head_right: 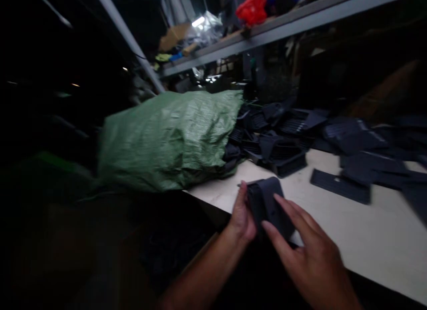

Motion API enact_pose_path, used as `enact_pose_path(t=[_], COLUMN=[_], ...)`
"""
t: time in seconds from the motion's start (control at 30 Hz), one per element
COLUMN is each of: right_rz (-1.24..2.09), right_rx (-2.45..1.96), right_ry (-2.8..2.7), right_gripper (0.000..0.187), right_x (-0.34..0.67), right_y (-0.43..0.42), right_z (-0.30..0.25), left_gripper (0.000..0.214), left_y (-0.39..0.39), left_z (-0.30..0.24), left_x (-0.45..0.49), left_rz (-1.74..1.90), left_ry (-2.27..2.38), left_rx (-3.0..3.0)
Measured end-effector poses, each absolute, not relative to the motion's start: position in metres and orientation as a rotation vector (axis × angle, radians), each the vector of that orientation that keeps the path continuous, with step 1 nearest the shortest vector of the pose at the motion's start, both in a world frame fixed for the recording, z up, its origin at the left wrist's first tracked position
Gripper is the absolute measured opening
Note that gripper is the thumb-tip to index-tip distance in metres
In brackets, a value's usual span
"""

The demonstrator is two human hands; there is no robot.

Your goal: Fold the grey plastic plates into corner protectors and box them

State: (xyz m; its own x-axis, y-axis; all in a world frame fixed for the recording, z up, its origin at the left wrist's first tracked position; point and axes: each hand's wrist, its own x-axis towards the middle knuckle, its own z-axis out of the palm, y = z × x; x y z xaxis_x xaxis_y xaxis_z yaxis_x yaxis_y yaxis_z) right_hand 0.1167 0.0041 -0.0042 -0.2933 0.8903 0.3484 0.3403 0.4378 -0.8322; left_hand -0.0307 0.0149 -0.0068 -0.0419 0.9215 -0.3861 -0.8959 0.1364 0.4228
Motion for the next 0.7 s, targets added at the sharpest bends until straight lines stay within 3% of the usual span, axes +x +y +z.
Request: enact_pose_path(t=[0.07,0.27,0.7], right_rz=[0.759,0.669,0.626], right_rx=[-1.108,-1.125,-1.028], right_ry=[-1.915,-2.005,-2.030], right_gripper=[0.055,0.055,0.061], right_x=[0.119,0.115,0.109], right_y=[-0.001,-0.001,-0.006], right_z=[0.002,0.000,-0.023], left_gripper=[0.065,0.077,0.081], left_y=[0.018,0.018,0.009], left_z=[-0.006,-0.006,-0.017], left_x=[-0.034,-0.033,-0.031], left_rz=[1.473,1.436,1.385], left_ry=[0.681,0.654,0.766], left_rx=[0.036,0.158,0.172])
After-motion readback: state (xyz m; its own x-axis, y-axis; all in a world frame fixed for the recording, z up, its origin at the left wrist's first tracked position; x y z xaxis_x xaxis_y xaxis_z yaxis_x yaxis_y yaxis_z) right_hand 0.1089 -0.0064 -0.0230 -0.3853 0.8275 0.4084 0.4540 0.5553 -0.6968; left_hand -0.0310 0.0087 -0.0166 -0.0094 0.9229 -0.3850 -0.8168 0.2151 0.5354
